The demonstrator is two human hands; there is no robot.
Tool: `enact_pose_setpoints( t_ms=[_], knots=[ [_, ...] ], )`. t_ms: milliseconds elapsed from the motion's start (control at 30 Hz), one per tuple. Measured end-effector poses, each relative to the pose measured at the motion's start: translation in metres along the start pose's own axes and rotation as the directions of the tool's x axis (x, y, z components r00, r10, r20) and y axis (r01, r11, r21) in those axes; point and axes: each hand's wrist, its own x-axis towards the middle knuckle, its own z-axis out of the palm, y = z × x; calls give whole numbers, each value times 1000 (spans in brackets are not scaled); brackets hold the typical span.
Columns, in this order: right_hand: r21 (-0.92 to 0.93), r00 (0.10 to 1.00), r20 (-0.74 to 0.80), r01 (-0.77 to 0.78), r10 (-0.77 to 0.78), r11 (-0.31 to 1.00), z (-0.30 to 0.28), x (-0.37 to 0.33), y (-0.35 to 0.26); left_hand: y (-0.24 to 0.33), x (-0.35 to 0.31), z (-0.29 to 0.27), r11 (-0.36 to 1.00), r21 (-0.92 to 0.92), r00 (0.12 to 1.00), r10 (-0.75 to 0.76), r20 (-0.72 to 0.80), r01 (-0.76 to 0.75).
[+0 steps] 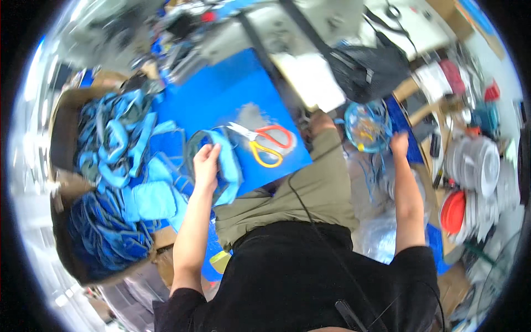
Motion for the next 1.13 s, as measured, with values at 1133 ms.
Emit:
enact_pose_setpoints(
  t_ms=[1133],
  knots=[
    [951,942,-90,177,-322,255,-334,-95,-203,149,115,-7,569,-461,719,640,-271,-681]
  ],
)
